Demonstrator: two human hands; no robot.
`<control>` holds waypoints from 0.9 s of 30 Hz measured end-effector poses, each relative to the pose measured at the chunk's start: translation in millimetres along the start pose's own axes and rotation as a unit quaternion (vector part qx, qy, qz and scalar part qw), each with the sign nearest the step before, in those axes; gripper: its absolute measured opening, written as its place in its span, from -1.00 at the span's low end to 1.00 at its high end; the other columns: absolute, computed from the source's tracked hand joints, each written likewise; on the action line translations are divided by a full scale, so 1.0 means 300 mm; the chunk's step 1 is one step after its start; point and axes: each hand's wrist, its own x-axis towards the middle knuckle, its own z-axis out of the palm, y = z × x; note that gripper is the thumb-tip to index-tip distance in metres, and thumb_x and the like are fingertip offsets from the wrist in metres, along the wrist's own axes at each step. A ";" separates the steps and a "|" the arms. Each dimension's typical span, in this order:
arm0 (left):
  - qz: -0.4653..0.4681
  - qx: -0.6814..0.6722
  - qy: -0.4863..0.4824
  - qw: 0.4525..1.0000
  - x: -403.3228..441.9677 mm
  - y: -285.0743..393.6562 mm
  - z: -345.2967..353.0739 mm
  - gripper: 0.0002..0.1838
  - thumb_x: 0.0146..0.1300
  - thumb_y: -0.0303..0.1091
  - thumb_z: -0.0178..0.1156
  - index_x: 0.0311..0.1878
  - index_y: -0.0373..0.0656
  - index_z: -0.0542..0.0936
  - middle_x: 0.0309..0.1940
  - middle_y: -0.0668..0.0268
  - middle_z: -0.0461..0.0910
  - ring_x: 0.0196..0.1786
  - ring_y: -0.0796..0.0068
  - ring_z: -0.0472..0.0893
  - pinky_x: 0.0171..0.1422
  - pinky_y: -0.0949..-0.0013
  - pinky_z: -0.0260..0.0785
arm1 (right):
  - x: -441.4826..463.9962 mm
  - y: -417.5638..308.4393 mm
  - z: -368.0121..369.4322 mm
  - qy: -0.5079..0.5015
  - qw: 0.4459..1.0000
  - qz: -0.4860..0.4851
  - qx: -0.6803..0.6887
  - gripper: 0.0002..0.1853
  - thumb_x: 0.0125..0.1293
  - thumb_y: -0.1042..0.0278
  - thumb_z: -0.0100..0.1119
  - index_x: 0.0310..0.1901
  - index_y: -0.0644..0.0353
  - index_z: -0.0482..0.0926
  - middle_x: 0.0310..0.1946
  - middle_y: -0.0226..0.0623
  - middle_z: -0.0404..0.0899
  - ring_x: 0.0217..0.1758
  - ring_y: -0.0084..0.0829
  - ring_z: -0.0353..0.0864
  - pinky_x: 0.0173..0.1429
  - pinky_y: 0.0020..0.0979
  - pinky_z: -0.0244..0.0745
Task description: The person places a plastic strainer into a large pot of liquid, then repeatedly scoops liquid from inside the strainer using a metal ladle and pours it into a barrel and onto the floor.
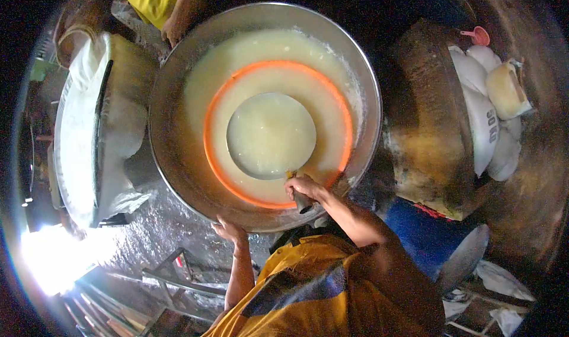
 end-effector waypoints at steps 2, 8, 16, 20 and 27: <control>0.006 0.017 -0.001 1.000 0.008 -0.011 -0.003 -0.50 0.23 -0.24 -0.03 0.09 -0.48 0.30 -0.02 -0.07 0.41 -0.03 0.13 0.44 0.08 0.17 0.28 | -0.060 -0.019 0.036 -0.025 0.999 0.003 0.041 -0.80 0.14 0.40 0.04 -0.62 0.20 0.43 -0.70 -0.38 0.41 -0.62 -0.51 0.43 -0.44 -0.45 0.37; -0.005 -0.008 0.000 1.000 0.028 -0.053 -0.008 -0.54 0.20 -0.25 -0.01 0.03 -0.47 0.34 -0.04 -0.10 0.41 -0.13 0.11 0.47 -0.02 0.10 0.34 | -0.441 -0.082 0.073 -0.051 0.986 0.020 0.158 -0.88 0.22 0.42 -0.01 -0.44 0.22 0.34 -0.66 -0.44 0.27 -0.66 -0.59 0.28 -0.57 -0.54 0.27; 0.241 0.666 0.062 0.703 0.197 -0.266 0.000 -0.69 0.12 -0.11 0.09 -0.20 -0.14 0.50 -0.41 0.25 0.51 -0.33 0.36 0.55 -0.37 0.30 0.39 | -1.072 0.229 -0.177 0.035 0.977 -0.172 0.124 -0.74 0.26 0.26 -0.02 -0.56 0.12 0.31 -0.70 -0.45 0.26 -0.67 -0.53 0.31 -0.53 -0.44 0.28; 0.259 0.792 -0.112 0.541 0.155 -0.098 0.002 -0.55 0.14 0.08 -0.04 -0.16 -0.10 0.52 -0.38 0.32 0.53 -0.31 0.35 0.57 -0.31 0.39 0.39 | -1.313 0.623 -0.387 0.105 0.937 -0.186 0.278 -0.84 0.21 0.33 0.07 -0.46 0.18 0.39 -0.65 -0.46 0.31 -0.64 -0.58 0.31 -0.51 -0.53 0.26; 0.240 0.717 -0.161 0.634 0.114 -0.064 0.038 -0.56 0.14 0.06 -0.03 -0.16 -0.12 0.51 -0.35 0.29 0.53 -0.29 0.34 0.57 -0.29 0.36 0.40 | -1.778 1.031 -0.545 0.345 0.804 -0.455 0.169 -0.76 0.22 0.20 0.07 -0.44 0.21 0.40 -0.60 -0.43 0.33 -0.58 -0.58 0.32 -0.43 -0.58 0.31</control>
